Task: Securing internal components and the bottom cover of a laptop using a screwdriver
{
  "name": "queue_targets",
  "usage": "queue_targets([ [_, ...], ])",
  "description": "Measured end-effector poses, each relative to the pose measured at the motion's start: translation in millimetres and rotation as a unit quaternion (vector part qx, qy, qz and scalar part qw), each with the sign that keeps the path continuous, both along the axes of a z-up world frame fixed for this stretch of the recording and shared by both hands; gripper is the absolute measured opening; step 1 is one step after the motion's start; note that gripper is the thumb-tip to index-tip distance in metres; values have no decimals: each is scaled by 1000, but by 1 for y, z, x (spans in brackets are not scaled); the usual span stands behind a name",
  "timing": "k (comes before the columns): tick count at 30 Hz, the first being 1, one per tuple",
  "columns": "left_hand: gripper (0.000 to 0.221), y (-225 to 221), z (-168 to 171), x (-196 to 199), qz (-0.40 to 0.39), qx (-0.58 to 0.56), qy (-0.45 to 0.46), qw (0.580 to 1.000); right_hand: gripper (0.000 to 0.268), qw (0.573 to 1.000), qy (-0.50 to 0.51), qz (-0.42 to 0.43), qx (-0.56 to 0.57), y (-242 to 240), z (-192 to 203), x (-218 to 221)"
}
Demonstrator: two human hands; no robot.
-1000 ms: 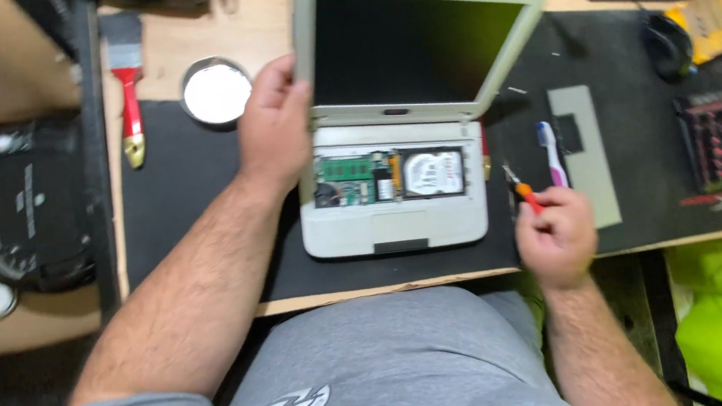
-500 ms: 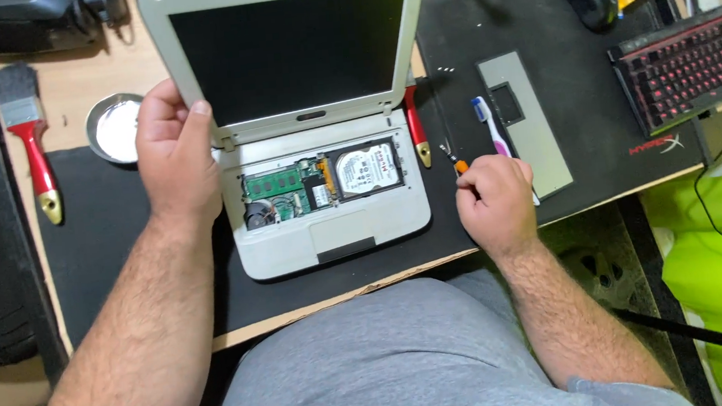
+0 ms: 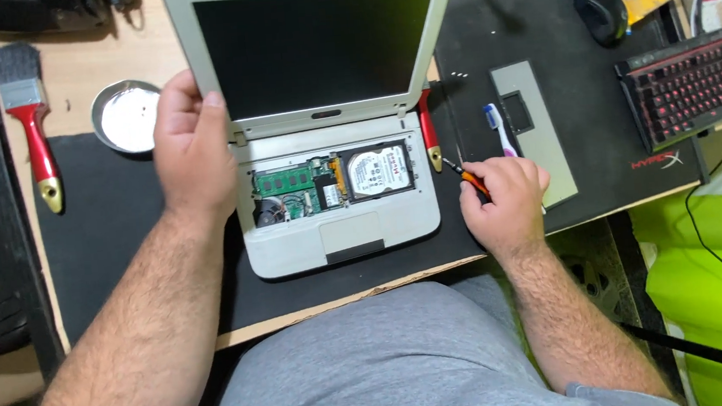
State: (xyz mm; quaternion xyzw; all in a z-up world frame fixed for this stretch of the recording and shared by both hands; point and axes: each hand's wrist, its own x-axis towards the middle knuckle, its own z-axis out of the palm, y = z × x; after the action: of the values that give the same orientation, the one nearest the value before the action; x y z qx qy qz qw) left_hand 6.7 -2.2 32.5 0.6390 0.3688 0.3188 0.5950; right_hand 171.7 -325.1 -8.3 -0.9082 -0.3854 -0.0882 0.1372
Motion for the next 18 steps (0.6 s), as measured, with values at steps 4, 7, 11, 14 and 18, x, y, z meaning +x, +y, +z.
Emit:
queue_targets([
  [4,25,9,-12,0,-2,-41,-29,999,22,1000,-16,9,-1,-2,-5,0],
  [7,24,13,-22,-2,-27,-71,-12,997,23,1000,-14,10,-1,-3,-7,1],
  [11,24,16,-38,-2,-27,-22,-42,999,24,1000,-13,4,-2,-4,-10,3],
  [14,22,17,-43,-1,-26,-44,-83,995,25,1000,-1,-1,-5,-3,-9,3],
  [18,21,16,-43,-1,-21,-87,-113,990,24,1000,1,7,0,-3,-8,4],
])
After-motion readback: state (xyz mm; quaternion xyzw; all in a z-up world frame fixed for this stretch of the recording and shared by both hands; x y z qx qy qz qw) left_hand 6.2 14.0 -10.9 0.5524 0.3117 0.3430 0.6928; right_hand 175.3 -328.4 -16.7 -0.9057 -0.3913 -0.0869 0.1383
